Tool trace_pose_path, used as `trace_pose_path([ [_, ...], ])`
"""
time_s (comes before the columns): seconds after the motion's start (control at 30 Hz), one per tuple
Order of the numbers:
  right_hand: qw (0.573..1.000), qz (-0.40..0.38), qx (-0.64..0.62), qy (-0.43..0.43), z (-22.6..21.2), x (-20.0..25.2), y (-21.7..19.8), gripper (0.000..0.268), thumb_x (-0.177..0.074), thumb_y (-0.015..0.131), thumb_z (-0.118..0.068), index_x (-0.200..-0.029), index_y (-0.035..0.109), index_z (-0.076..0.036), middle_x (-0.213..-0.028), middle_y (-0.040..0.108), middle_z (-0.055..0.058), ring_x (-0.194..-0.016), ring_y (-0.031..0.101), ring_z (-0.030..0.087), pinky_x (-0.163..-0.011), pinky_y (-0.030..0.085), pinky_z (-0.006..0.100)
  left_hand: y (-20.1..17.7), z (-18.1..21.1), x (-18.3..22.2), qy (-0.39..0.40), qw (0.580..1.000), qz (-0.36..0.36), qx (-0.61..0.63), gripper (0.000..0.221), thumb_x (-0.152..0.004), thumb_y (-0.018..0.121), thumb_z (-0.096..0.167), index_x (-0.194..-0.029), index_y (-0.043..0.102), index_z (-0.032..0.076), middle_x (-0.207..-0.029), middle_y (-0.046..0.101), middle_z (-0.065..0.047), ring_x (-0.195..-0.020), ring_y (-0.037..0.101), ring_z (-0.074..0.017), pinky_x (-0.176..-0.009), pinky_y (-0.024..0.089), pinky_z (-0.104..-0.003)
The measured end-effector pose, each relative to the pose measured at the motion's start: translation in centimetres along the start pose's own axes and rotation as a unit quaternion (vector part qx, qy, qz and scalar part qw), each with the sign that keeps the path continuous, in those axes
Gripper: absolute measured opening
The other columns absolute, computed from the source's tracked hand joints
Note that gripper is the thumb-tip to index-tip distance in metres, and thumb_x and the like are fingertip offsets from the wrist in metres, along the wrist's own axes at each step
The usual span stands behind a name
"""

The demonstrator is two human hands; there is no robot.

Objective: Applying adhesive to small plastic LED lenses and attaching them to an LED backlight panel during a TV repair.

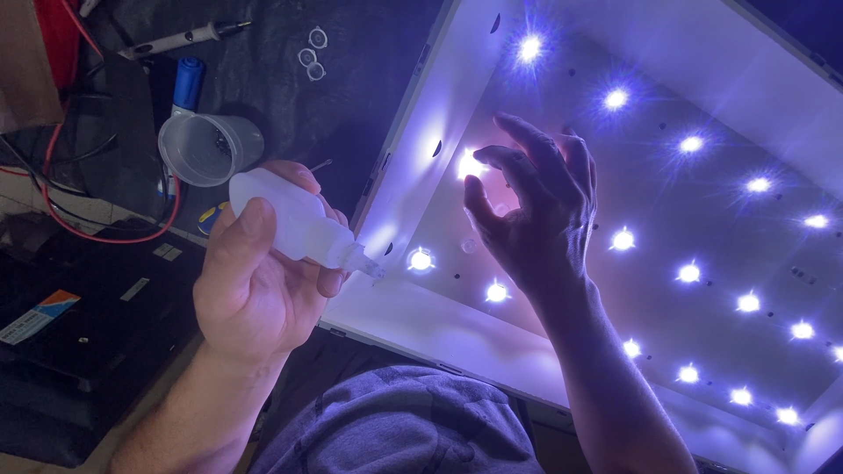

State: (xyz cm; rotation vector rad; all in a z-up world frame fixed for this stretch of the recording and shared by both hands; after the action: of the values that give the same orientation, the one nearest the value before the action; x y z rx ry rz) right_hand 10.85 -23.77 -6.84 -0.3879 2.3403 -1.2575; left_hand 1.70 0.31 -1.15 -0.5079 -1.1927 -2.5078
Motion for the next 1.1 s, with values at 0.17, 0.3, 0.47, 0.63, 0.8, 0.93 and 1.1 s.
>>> trace_pose_path([
  [0.17,1.000,0.010,0.001,-0.006,0.00,0.03,0.15,0.012,-0.098,0.090,-0.010,-0.104,0.080,-0.011,-0.138,0.076,0.010,-0.107,0.074,0.030,-0.110,0.054,0.058,0.22,0.04,-0.02,-0.005,1.000,0.006,-0.010,0.037,-0.108,0.073,0.033,-0.123,0.067,0.000,-0.089,0.074,-0.016,-0.060,0.066,-0.0268,-0.052,0.051,-0.033],
  [0.3,1.000,0.007,-0.004,0.003,-0.09,-0.08,0.02,0.010,-0.099,0.087,-0.013,-0.105,0.080,-0.011,-0.138,0.076,0.010,-0.109,0.074,0.030,-0.112,0.052,0.057,0.23,0.05,-0.02,-0.003,1.000,0.011,-0.010,0.037,-0.107,0.073,0.032,-0.124,0.067,-0.001,-0.090,0.075,-0.016,-0.061,0.067,-0.0274,-0.052,0.052,-0.033],
  [0.47,1.000,0.009,-0.005,0.004,-0.18,-0.12,-0.03,0.011,-0.098,0.088,-0.011,-0.104,0.078,-0.012,-0.137,0.076,0.009,-0.107,0.069,0.031,-0.110,0.052,0.054,0.14,-0.04,-0.03,-0.002,1.000,0.004,0.001,0.036,-0.108,0.072,0.031,-0.124,0.066,-0.001,-0.092,0.074,-0.016,-0.061,0.066,-0.0275,-0.053,0.051,-0.033],
  [0.63,1.000,0.008,-0.005,0.009,-0.13,-0.12,0.13,0.011,-0.096,0.088,-0.009,-0.101,0.079,-0.012,-0.137,0.077,0.008,-0.109,0.070,0.030,-0.111,0.051,0.052,0.16,0.00,-0.06,0.000,1.000,0.005,-0.009,0.036,-0.109,0.072,0.032,-0.124,0.066,-0.001,-0.091,0.075,-0.016,-0.061,0.068,-0.0276,-0.052,0.053,-0.033],
  [0.8,1.000,0.004,-0.012,0.014,0.01,-0.03,0.28,0.012,-0.096,0.089,-0.008,-0.102,0.079,-0.012,-0.141,0.076,0.008,-0.100,0.071,0.025,-0.113,0.050,0.055,0.04,-0.05,-0.03,-0.008,1.000,0.011,-0.007,0.038,-0.107,0.074,0.033,-0.124,0.066,0.000,-0.092,0.075,-0.016,-0.061,0.067,-0.0272,-0.051,0.051,-0.033],
  [0.93,1.000,0.006,-0.009,0.014,-0.04,-0.06,0.26,0.012,-0.094,0.087,-0.007,-0.101,0.079,-0.012,-0.140,0.076,0.008,-0.101,0.071,0.026,-0.111,0.051,0.054,-0.12,-0.05,0.06,-0.009,1.000,0.028,-0.004,0.041,-0.105,0.076,0.034,-0.124,0.066,-0.001,-0.093,0.074,-0.015,-0.064,0.068,-0.0280,-0.050,0.052,-0.033],
  [1.1,0.999,0.031,-0.026,0.017,0.24,0.03,0.34,0.006,-0.092,0.083,-0.008,-0.096,0.078,-0.010,-0.137,0.078,0.009,-0.108,0.080,0.022,-0.113,0.054,0.058,-0.15,-0.08,0.07,0.002,1.000,-0.001,0.006,0.037,-0.109,0.071,0.031,-0.125,0.066,-0.002,-0.094,0.076,-0.016,-0.062,0.068,-0.0283,-0.052,0.052,-0.034],
])
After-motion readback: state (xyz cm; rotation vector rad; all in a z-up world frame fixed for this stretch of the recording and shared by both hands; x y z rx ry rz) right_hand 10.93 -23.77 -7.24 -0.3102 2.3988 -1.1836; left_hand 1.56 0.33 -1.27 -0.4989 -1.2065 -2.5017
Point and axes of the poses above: each hand's wrist, its own x-axis away from the middle knuckle, its own y-axis out of the palm, z = x × y, the point moved 2 cm from there along -x, towards the middle knuckle
